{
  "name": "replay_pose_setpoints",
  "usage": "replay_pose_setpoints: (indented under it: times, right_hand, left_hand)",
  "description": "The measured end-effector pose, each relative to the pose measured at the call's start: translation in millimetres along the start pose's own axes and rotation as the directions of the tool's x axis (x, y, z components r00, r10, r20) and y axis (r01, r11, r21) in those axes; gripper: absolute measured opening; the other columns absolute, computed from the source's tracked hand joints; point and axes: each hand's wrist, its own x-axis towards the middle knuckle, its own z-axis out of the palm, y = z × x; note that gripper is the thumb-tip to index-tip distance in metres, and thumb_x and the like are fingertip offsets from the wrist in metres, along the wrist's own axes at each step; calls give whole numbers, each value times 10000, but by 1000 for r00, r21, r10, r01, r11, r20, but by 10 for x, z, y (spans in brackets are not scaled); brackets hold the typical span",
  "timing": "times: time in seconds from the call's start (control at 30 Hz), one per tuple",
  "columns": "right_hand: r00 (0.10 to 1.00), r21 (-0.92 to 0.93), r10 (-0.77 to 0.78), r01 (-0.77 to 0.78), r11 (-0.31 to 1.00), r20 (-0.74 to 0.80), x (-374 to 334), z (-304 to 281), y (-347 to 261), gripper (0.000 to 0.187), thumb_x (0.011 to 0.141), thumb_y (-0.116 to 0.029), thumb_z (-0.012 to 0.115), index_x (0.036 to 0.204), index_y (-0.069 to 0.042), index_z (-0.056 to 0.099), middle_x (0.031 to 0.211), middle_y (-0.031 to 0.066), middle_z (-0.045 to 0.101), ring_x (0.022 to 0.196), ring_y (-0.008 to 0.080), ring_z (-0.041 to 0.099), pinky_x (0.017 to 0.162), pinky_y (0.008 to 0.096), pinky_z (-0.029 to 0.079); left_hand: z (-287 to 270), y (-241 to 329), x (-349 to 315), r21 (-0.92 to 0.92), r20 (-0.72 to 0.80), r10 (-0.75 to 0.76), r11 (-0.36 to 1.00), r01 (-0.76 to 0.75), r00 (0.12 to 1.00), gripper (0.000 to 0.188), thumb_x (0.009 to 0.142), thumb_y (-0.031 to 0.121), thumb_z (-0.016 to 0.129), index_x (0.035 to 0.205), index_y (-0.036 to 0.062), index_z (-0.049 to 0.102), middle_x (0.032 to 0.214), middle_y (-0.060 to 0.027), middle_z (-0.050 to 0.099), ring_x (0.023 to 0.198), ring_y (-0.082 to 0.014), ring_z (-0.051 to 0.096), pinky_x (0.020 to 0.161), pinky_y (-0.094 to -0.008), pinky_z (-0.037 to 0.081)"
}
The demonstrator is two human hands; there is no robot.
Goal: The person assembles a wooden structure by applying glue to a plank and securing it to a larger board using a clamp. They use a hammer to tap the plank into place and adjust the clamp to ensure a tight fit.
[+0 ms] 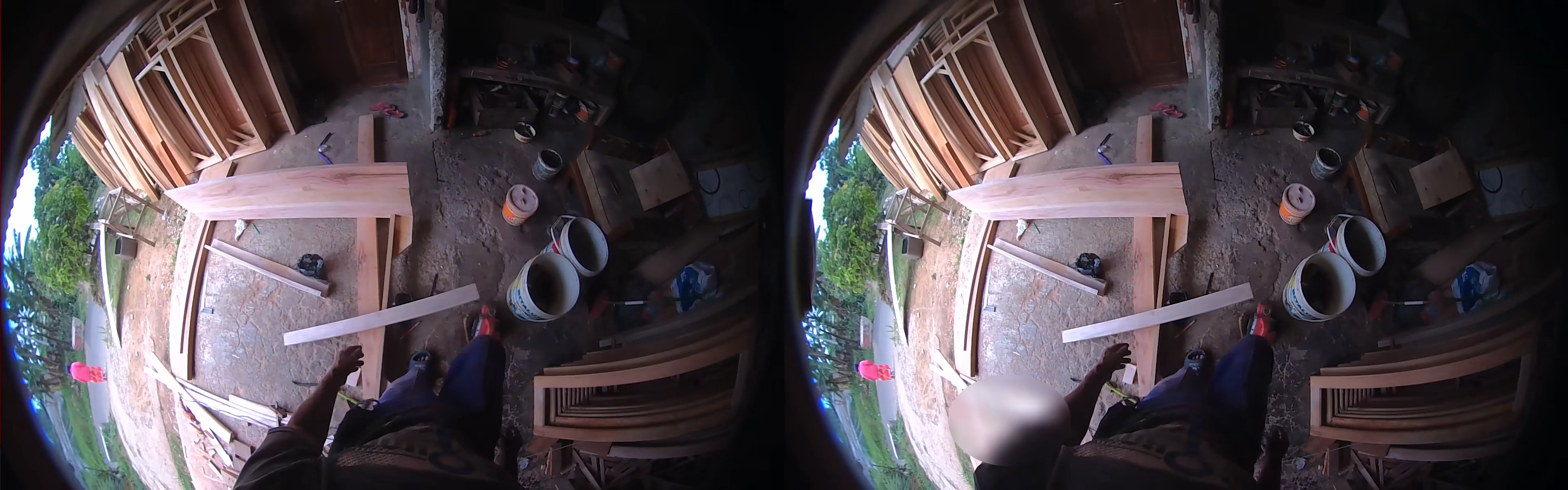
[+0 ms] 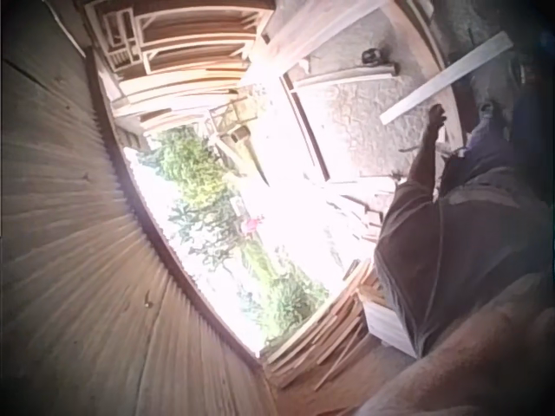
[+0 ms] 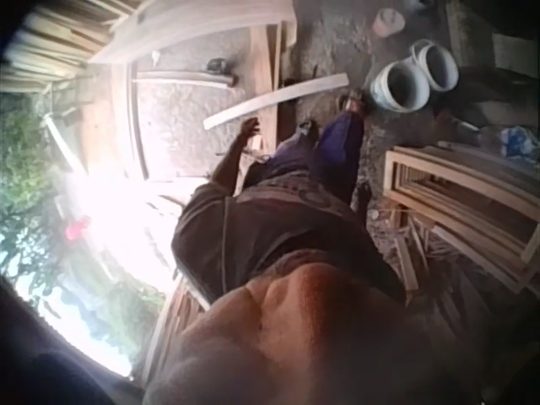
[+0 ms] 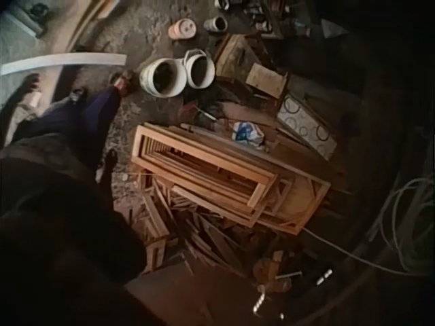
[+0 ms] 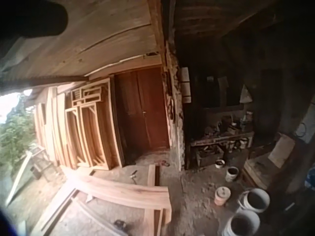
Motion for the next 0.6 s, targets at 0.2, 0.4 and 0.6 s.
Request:
replay_pose_setpoints:
  times: [0.2,0.4,0.6]
  right_hand:
    - [577,-469,-816,734,492,46,1195,563,-902,242,933,-234,652,1074,-38,653,808,67,636,682,223,627,542,380,510]
    - [954,-189,-273,292,938,122,1548,1350,-2304,217,935,-249,640,1047,-62,644,795,62,630,683,231,637,540,387,510]
    - [947,-332,-230,297,895,225,2607,1922,-3805,195,938,-264,628,1020,-87,634,782,56,623,684,239,648,539,394,509]
  left_hand:
    - [-103,-220,105,-91,-117,-303,951,294,946,479,931,380,615,1300,77,578,1017,-63,638,827,-206,649,643,-365,498]
    - [46,-53,152,-54,-124,-362,932,358,924,363,942,317,613,1203,64,607,988,-66,660,843,-203,652,655,-345,512]
    - [722,1398,1340,46,-158,-228,970,237,961,230,955,241,616,1078,48,648,942,-55,682,832,-170,645,679,-320,521]
